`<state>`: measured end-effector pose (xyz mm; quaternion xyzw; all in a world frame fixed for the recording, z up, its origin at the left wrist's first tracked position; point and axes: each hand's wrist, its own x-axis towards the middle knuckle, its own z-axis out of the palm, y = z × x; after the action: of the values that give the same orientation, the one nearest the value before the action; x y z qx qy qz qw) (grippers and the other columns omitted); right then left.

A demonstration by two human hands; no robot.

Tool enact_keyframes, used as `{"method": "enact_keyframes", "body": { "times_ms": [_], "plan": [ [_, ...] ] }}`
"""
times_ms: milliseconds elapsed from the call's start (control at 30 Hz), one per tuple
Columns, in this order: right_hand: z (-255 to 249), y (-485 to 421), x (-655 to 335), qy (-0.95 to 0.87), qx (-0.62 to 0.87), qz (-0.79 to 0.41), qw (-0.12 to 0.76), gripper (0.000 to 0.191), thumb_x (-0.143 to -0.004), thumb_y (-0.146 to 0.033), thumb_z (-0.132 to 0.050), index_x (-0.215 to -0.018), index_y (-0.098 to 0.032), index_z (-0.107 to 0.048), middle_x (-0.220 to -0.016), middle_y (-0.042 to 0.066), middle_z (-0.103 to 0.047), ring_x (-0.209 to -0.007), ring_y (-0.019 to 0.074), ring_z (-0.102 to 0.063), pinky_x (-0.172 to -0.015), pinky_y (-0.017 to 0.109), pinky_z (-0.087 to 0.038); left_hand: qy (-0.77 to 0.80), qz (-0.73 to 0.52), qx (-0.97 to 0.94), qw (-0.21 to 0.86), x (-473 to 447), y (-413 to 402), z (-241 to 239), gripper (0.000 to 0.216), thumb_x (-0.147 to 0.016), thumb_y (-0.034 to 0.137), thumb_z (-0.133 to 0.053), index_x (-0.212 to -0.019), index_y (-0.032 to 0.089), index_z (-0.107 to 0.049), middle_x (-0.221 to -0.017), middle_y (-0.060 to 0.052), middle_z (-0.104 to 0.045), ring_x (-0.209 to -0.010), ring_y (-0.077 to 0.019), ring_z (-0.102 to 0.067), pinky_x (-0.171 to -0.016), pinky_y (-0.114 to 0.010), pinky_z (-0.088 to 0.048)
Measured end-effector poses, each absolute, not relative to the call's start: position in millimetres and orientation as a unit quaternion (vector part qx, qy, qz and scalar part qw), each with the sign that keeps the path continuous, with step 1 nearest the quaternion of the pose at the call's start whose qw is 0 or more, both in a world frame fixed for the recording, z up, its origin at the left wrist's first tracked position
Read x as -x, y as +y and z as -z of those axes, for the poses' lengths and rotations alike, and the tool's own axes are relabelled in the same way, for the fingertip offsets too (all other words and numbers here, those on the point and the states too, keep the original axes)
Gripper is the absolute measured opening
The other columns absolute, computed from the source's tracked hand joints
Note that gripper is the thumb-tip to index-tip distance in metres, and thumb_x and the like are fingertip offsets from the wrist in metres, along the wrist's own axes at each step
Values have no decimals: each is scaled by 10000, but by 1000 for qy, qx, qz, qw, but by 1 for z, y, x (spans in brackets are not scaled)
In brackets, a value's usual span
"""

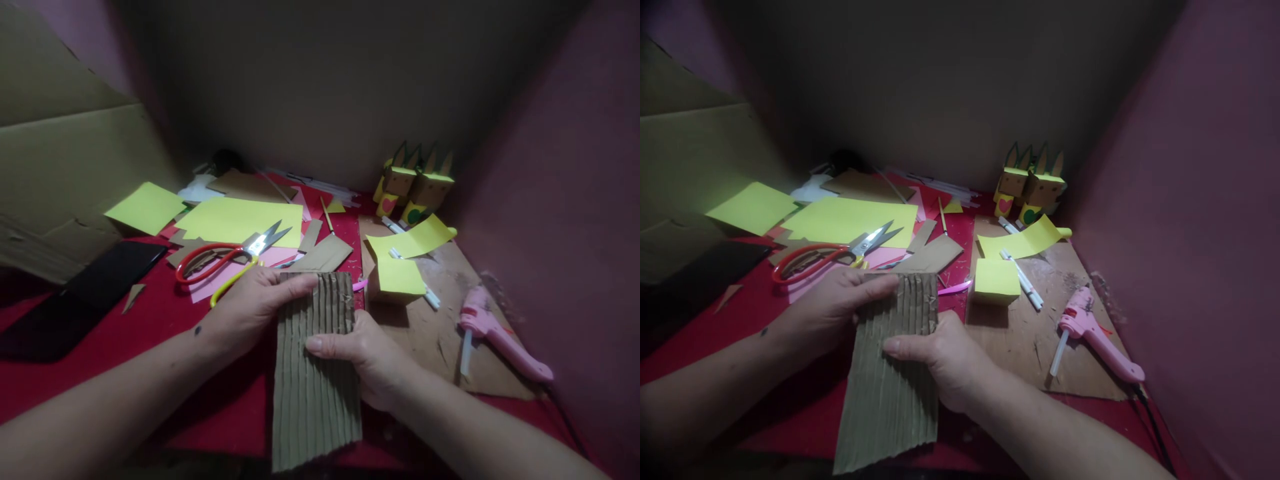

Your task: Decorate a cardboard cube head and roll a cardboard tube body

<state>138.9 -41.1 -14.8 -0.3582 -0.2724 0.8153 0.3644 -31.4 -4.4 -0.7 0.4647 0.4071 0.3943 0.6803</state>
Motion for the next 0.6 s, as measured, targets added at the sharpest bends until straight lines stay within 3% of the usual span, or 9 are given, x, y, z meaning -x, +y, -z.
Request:
{"method": "enact_keyframes", "body": {
  "times_ms": [167, 300, 433, 600],
  "plan": [
    [14, -40, -138, -280, 396, -796, 363, 497, -452, -234, -976, -885, -140, -750, -752, 39, -764, -661, 187, -690, -727, 341, -545, 460, -404, -524, 592, 34, -1, -4, 294, -797, 432, -780, -732, 146, -801, -765, -85, -790, -646, -177, -694, -597, -249, -536],
    [13, -37, -140, -282, 394, -798, 359, 489, -472, -220, -964, -902, -142, -744, -764, 45, -768, -657, 191, -689, -722, 349, -544, 446, -393, -482, 644, 31, 0, 0, 330, -725, 467, -830, -731, 142, -775, -716, -72, -769, -603, -175, -671, -558, -251, -513],
    [16, -36, -141, -275, 385, -793, 383, 505, -479, -190, -952, -936, -139, -746, -752, 43, -767, -670, 196, -697, -746, 348, -545, 388, -363, -453, 715, 26, -2, 7, 249, -698, 304, -867, -867, 144, -779, -788, -72, -786, -697, -201, -711, -649, -281, -559],
    [19, -40, -141, -276, 370, -822, 334, 454, -512, -250, -953, -895, -122, -745, -743, 55, -763, -669, 206, -713, -756, 373, -564, 397, -427, -434, 687, 24, -2, 6, 183, -721, 177, -831, -894, 154, -777, -807, -52, -793, -749, -206, -733, -712, -296, -592]
  ]
}}
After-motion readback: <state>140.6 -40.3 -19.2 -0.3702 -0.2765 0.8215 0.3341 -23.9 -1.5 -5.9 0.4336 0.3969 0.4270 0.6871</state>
